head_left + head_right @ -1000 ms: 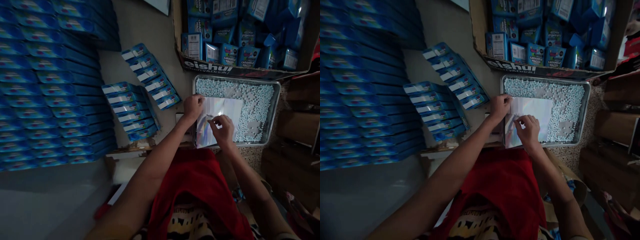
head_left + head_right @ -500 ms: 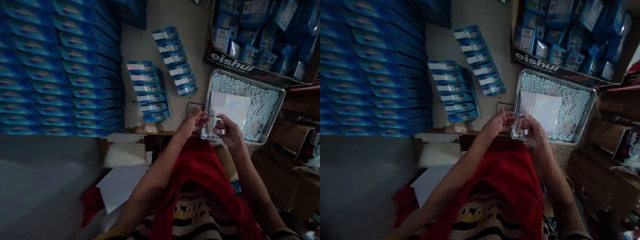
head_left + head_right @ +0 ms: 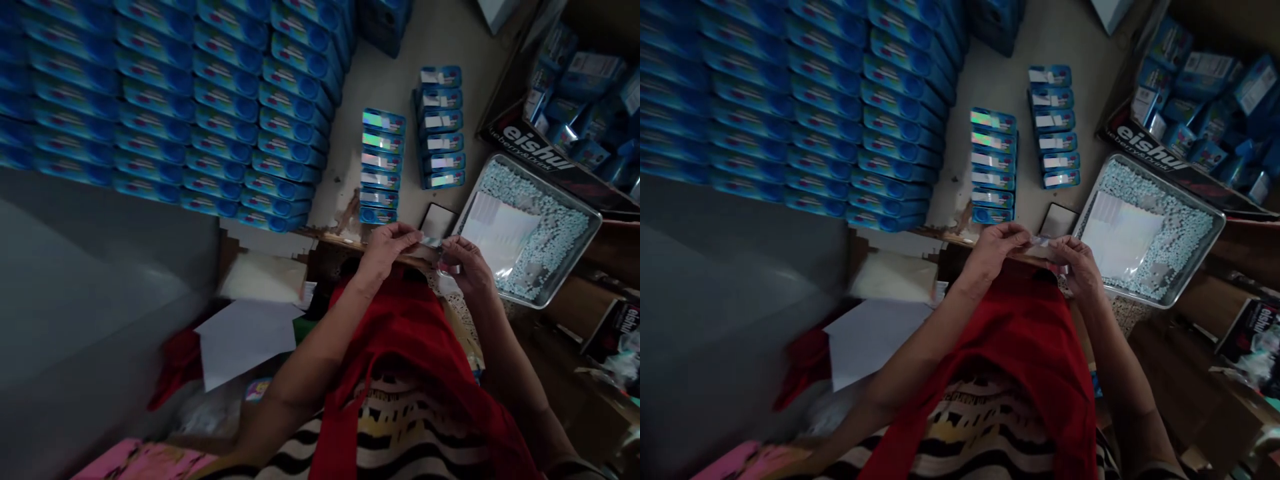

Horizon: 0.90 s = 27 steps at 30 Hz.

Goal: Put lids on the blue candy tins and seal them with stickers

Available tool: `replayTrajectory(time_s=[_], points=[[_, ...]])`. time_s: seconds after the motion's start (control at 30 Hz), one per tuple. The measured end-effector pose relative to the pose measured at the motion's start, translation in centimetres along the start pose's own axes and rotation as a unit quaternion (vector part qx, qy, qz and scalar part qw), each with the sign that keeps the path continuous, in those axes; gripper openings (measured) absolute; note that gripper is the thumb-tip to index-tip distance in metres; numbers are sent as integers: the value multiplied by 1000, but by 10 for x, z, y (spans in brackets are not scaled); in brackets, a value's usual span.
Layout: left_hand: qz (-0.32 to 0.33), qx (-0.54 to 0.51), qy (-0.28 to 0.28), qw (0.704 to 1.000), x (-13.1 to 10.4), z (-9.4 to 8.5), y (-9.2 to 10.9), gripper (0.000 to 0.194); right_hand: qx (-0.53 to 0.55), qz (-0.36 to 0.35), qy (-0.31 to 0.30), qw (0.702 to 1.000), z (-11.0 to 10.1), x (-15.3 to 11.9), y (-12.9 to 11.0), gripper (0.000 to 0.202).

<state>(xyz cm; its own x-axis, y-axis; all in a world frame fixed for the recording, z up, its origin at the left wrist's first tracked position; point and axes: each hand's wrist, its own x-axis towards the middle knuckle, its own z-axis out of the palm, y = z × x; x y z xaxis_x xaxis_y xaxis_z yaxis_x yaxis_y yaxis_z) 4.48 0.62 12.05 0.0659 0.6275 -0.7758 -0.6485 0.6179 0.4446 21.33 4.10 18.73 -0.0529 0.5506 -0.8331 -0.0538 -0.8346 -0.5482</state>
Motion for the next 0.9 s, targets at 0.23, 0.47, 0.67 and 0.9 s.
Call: replayTrajectory(time_s=[0.23, 0.47, 0.67, 0.9], points=[[114, 82, 77, 987, -26, -37, 14, 33, -148, -27, 19, 988, 37, 0, 15, 45], [227, 135, 203, 943, -28, -76, 35, 41, -441, -171, 103, 875, 89, 35, 34, 37], [221, 178, 201, 938, -1, -97, 48, 32, -522, -187, 153, 818, 121, 58, 33, 31], [217, 145, 182, 948, 9, -104, 46, 28, -549, -182, 175, 797, 127, 61, 37, 26]])
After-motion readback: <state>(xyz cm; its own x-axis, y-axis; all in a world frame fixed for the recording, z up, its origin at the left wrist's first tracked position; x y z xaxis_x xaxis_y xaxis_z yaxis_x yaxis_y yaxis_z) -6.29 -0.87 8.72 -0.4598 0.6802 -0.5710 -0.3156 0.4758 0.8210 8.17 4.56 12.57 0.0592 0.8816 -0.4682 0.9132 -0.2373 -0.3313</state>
